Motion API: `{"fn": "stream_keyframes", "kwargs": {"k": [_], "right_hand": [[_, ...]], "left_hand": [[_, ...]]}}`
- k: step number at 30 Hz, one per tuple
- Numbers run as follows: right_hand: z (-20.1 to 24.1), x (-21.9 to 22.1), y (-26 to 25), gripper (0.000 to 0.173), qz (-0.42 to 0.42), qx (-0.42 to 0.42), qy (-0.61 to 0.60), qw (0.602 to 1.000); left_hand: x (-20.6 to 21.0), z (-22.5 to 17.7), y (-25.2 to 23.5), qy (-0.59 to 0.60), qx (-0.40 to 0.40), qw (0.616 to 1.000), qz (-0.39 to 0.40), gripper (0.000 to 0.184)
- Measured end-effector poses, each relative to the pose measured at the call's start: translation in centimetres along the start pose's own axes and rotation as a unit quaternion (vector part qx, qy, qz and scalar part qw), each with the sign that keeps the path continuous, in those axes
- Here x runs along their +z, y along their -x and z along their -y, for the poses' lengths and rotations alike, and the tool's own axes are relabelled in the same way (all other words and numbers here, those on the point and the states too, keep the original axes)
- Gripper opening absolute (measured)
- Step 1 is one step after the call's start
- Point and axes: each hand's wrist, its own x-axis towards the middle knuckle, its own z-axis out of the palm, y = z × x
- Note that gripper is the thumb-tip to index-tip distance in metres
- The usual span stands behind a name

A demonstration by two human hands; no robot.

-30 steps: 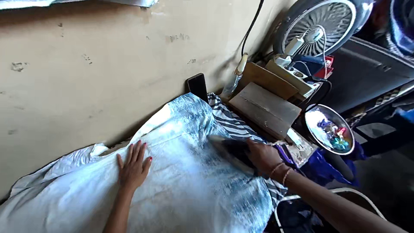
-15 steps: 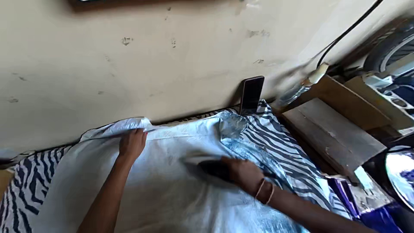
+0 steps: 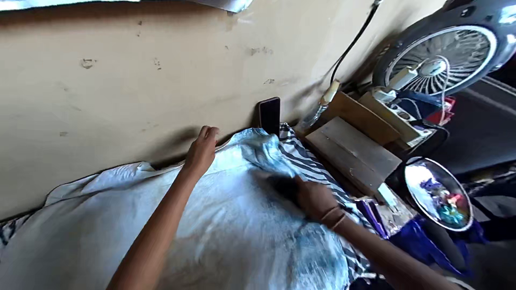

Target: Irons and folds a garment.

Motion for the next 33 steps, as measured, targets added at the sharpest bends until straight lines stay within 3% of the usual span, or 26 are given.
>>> {"fn": "stream_keyframes", "kwargs": {"k": [2, 4, 7, 10, 13, 15, 20, 23, 26, 30, 33], "right_hand": [[-3.8, -1.7, -3.2, 0.043, -0.034, 0.028, -0.028, 0.999], [-4.7, -1.7, -3.0, 0.040, -0.020, -0.062, -0.002, 0.998], [0.5, -0.9, -1.2, 0.033, 0.025, -0.207, 0.078, 0.975], [7.4, -1.7, -3.2, 0.036, 0.024, -0.169, 0.069, 0.983], [13.8, -2.6, -5.3, 0.037, 0.050, -0.270, 0.111, 0.955], [19.0, -1.7, -3.4, 0.038, 0.073, -0.352, 0.129, 0.924], [34.2, 2.6, 4.2, 0.036, 0.103, -0.362, 0.018, 0.926], [38.5, 3.8, 7.0, 0.036, 0.148, -0.403, 0.027, 0.903], [33.5, 3.4, 4.5, 0.040, 0.093, -0.364, 0.047, 0.926], [16.2, 1.5, -1.1, 0.041, -0.043, -0.164, 0.066, 0.983], [4.4, 0.5, -1.7, 0.052, -0.092, -0.035, 0.032, 0.995]], "left_hand": [[-2.5, 2.3, 6.4, -0.010, 0.017, 0.998, -0.062, 0.030], [-3.0, 6.7, 14.3, -0.048, 0.006, 0.994, -0.095, 0.034], [-2.8, 16.2, 25.1, -0.141, -0.123, 0.982, -0.037, 0.057], [-7.5, 23.8, 32.5, -0.190, -0.286, 0.938, -0.056, 0.061], [-10.2, 24.8, 36.3, -0.220, -0.283, 0.932, -0.058, 0.065], [-9.8, 24.4, 38.7, -0.200, -0.286, 0.935, -0.068, 0.067], [-8.9, 24.9, 40.5, -0.158, -0.308, 0.933, -0.103, 0.063], [-9.1, 24.9, 40.5, -0.161, -0.300, 0.935, -0.098, 0.062], [-8.9, 24.8, 40.1, -0.155, -0.300, 0.936, -0.103, 0.062], [-9.1, 22.4, 40.7, -0.128, -0.290, 0.943, -0.096, 0.057], [-8.0, 15.1, 45.0, -0.138, -0.255, 0.952, -0.093, 0.060]]}}
